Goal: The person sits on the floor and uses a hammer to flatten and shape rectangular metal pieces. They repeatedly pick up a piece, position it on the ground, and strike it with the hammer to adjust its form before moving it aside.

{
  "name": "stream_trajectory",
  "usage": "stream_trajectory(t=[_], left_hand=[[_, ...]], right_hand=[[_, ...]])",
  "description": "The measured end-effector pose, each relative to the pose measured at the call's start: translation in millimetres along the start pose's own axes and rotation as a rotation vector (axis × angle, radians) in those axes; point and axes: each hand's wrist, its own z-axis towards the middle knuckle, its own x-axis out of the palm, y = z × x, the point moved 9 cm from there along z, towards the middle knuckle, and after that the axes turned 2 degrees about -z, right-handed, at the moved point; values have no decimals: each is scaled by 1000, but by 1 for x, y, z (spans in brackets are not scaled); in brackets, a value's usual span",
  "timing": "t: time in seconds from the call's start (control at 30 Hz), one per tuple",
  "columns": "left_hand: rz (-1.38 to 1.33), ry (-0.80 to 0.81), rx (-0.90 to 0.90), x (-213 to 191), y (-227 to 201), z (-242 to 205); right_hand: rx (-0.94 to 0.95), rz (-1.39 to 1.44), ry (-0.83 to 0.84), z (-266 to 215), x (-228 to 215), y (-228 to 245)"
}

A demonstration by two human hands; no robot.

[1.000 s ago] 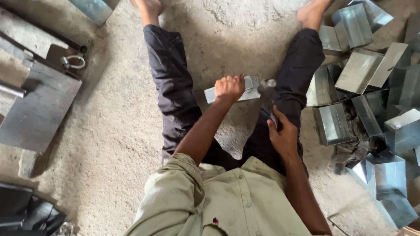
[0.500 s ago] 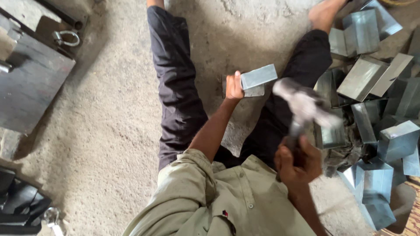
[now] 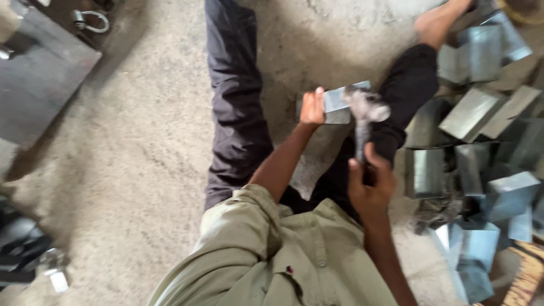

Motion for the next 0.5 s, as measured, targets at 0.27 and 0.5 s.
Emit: stream_trajectory(t=[0.27,0.5], left_hand=[[-406,179,-636,10,27,16],[-213,186,-486,-21,3,54]], right_hand=[[125,-37,161,4,29,-17],[10,108,68,4,14,-32]])
